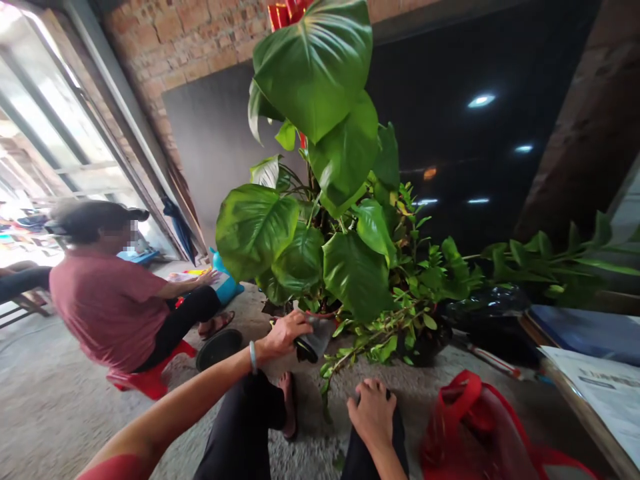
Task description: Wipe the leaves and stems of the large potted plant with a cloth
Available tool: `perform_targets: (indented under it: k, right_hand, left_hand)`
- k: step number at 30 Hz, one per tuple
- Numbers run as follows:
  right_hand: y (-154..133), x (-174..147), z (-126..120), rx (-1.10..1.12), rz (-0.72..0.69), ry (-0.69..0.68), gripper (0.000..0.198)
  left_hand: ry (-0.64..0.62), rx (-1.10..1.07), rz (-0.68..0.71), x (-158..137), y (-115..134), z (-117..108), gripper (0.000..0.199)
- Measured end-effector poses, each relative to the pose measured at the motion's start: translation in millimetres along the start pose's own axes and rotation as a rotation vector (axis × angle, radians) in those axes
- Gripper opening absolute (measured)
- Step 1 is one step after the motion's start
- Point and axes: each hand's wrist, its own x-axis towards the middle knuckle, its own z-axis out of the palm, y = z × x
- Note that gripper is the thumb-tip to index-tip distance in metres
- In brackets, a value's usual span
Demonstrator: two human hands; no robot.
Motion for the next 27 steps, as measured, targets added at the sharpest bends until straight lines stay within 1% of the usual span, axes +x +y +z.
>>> perform_targets:
  k: [3,4,5,6,7,8,10,11,12,13,15,17,19,20,21,22,23,24,25,27]
  right_hand:
    - [1.5,0.6,0.1,-0.008,0.012,0.021,0.015]
    - [1.3,0.6,0.5,-0.011,0.017,0.026,0.014]
    - [1.0,0.6,0.8,-0.014,0.018,0.032,0.014]
    - [0.9,0.5,1.0,-0.018,0.016,0.037,0.014]
    - [1.0,0.3,1.1,-0.022,0.013,0.041,0.015]
    - [1.6,0.1,1.1,-0.025,0.01,0.041,0.015]
    - [4.5,-0.2,1.0,-0.033,0.011,0.033,0.016]
    - [6.7,-0.1,1.0,-0.035,0.015,0.026,0.017]
    - [9.3,0.2,0.9,-0.037,0.021,0.019,0.018]
    - [11.8,0.7,0.8,-0.04,0.026,0.012,0.018]
    - [15.8,2.1,0.1,-0.049,0.035,0.0,0.019]
    - [16.8,3.8,-1.3,-0.059,0.04,-0.009,0.018]
    - [14.5,5.3,-3.2,-0.065,0.043,-0.011,0.016]
    - [12.7,5.9,-4.0,-0.065,0.042,-0.011,0.016]
    - [10.7,6.3,-4.7,-0.064,0.04,-0.01,0.016]
    - [9.1,6.6,-5.0,-0.064,0.038,-0.013,0.016]
    - [8.1,6.8,-5.0,-0.064,0.038,-0.016,0.016]
    - [7.8,6.9,-4.6,-0.066,0.039,-0.019,0.016]
    - [8.3,6.9,-4.1,-0.069,0.041,-0.022,0.017]
    - [11.3,6.7,-2.8,-0.078,0.047,-0.022,0.017]
  left_hand:
    - [0.126,0.088,-0.022,36.8,-5.7,-22.8,0.036]
    - [0.154,0.112,-0.031,50.2,-8.7,-26.0,0.037]
    - [0.155,0.132,-0.037,61.6,-12.0,-25.6,0.037]
    - [0.128,0.151,-0.054,69.6,-15.1,-21.4,0.036]
    - [0.069,0.169,-0.086,73.5,-17.8,-14.0,0.035]
    - [-0.014,0.183,-0.128,73.0,-19.6,-4.5,0.033]
    - [-0.194,0.186,-0.193,60.7,-20.1,15.2,0.028]
    - [-0.268,0.169,-0.188,51.4,-18.7,22.6,0.026]
    - [-0.319,0.144,-0.155,42.0,-16.5,26.7,0.024]
    - [-0.341,0.116,-0.105,34.5,-13.9,27.0,0.023]
    - [-0.304,0.084,-0.027,30.1,-9.8,16.3,0.023]
    - [-0.178,0.096,-0.038,42.6,-10.4,-2.7,0.028]
    - [-0.029,0.13,-0.123,64.9,-17.3,-17.3,0.035]
    - [0.027,0.147,-0.181,75.2,-22.4,-19.3,0.038]
    - [0.052,0.16,-0.246,82.7,-27.4,-17.0,0.04]
    - [0.038,0.169,-0.306,85.9,-31.7,-10.6,0.04]
    - [-0.013,0.172,-0.35,84.2,-34.6,-0.7,0.04]
    - [-0.095,0.168,-0.367,77.8,-35.5,11.2,0.038]
    - [-0.195,0.154,-0.355,67.4,-34.3,23.5,0.036]
    - [-0.377,0.104,-0.252,41.3,-27.1,42.2,0.031]
